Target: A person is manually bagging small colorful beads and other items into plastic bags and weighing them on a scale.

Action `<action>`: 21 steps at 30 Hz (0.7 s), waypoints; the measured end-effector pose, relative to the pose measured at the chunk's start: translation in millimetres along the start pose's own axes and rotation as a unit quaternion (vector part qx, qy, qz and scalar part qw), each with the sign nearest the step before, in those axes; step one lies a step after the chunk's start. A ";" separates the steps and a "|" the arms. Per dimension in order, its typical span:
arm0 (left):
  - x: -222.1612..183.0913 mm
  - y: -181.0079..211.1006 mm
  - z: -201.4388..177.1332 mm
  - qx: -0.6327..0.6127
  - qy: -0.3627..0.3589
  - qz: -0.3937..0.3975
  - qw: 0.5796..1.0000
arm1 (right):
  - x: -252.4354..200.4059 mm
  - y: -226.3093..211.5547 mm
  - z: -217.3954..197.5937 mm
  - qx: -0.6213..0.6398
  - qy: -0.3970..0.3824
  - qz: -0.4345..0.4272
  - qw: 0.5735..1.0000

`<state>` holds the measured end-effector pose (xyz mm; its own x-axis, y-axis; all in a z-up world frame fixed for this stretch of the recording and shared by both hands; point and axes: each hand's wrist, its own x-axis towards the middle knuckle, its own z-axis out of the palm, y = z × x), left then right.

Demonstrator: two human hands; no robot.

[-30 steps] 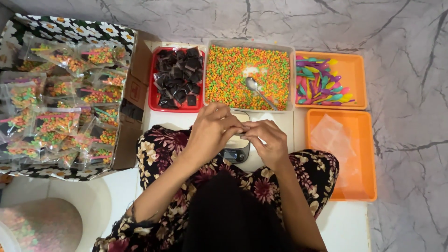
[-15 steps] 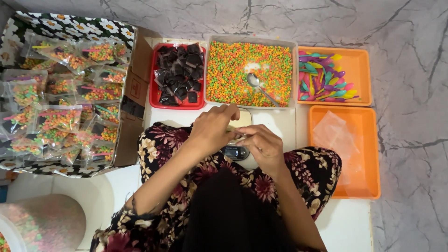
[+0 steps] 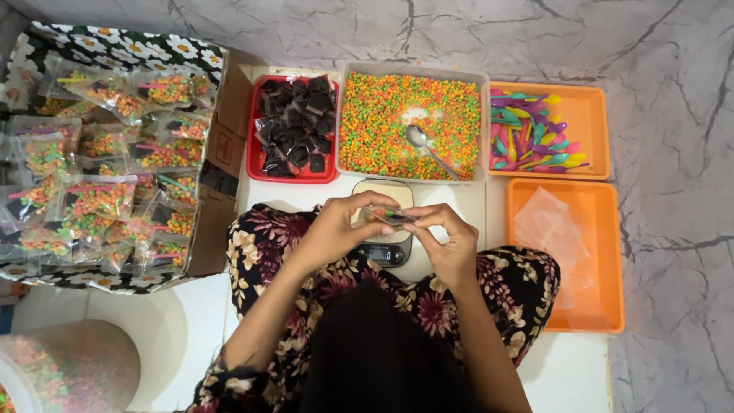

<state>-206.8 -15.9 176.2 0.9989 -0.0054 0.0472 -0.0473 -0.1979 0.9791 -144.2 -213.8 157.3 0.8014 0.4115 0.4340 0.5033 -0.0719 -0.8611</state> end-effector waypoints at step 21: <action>-20.4 -11.3 28.9 -0.133 0.196 0.045 0.971 | -3.3 5.5 9.8 0.151 -0.043 0.066 0.985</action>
<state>-226.5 -41.8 158.4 0.9149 0.3725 0.1554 -0.1855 0.0463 0.9816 -147.2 -206.6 148.6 0.8169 0.4925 0.3001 0.2666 0.1388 -0.9538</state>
